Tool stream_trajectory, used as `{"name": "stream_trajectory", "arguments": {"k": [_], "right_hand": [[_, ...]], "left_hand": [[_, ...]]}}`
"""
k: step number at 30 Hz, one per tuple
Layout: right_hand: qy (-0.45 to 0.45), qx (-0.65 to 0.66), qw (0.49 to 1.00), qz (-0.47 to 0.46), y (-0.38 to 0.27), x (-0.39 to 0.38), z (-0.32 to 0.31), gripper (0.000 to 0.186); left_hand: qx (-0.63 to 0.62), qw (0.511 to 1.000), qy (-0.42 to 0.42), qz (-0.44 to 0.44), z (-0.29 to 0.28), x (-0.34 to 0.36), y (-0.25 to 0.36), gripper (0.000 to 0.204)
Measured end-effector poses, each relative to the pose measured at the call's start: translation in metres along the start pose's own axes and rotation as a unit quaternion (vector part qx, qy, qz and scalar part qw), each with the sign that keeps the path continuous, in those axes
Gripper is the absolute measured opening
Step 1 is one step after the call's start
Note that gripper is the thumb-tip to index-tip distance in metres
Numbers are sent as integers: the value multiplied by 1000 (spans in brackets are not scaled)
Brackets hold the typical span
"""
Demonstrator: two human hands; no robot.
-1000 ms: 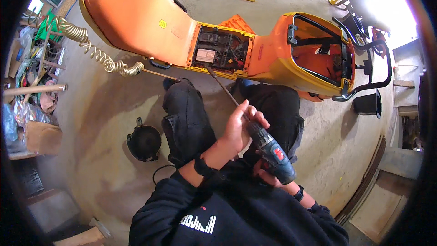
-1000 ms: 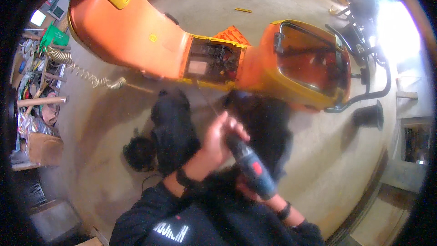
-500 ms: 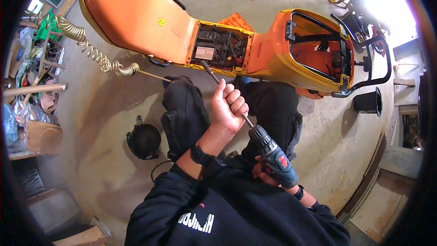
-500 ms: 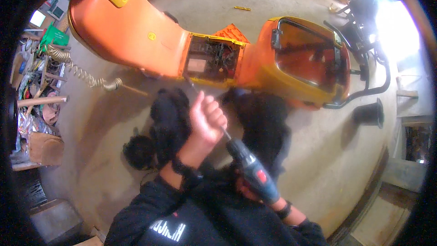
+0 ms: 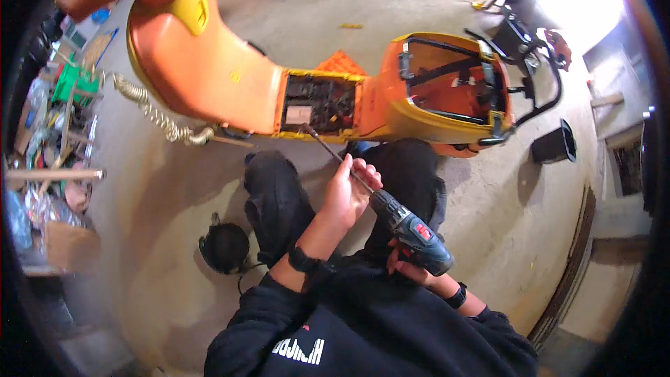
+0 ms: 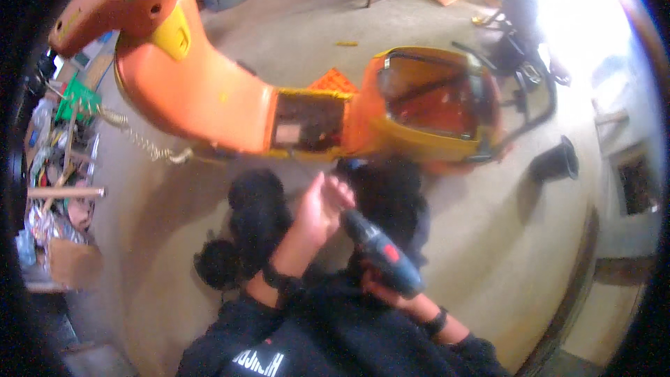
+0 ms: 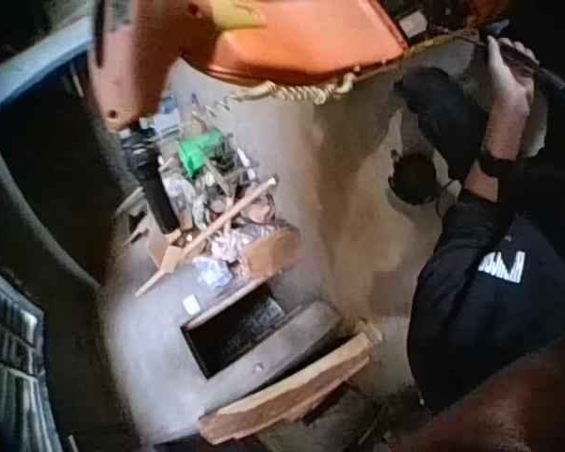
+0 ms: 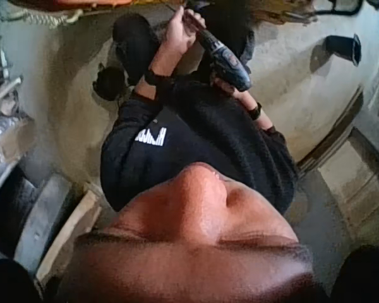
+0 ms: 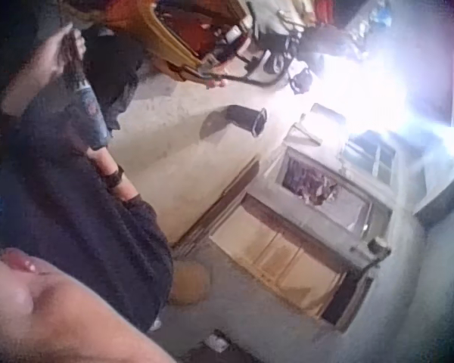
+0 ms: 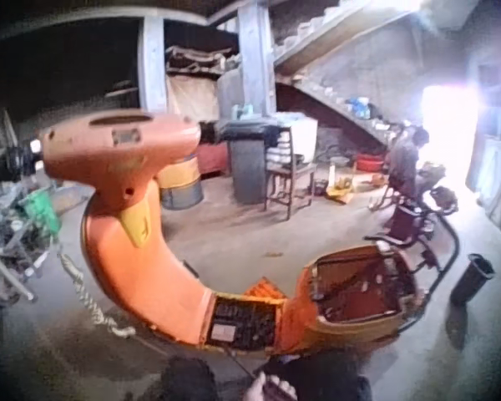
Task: Repairing or assembling components of a moped or small motor vehicle.
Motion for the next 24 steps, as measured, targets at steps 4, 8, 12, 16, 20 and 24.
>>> {"name": "stream_trajectory", "arguments": {"k": [4, 8, 12, 16, 20, 24], "right_hand": [[33, -84, 996, -27, -37, -21, -10, 35], [95, 196, 965, 148, 29, -61, -57, 30], [45, 153, 975, 153, 74, -73, -78, 30], [2, -150, 989, -17, -11, -50, -47, 31], [95, -195, 974, -68, -32, -30, -67, 36], [150, -123, 980, -39, -49, 4, -92, 39]], "left_hand": [[170, 980, -64, -78, 57, -26, -34, 30], [165, 971, -85, -153, 90, -47, -79, 26], [75, 976, -57, -195, 75, -43, -83, 24], [25, 981, 3, -191, 57, -26, -82, 26], [15, 983, 69, -170, 60, 6, -81, 30], [31, 984, 122, -129, 69, 43, -64, 31]]}}
Point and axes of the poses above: each hand's wrist, its own x-axis towards the middle knuckle, its own z-axis out of the palm, y = z × x, the point moved 4 cm from there along x, towards the middle knuckle, and after that the axes turned 2 degrees about -y, right-handed, at the moved point
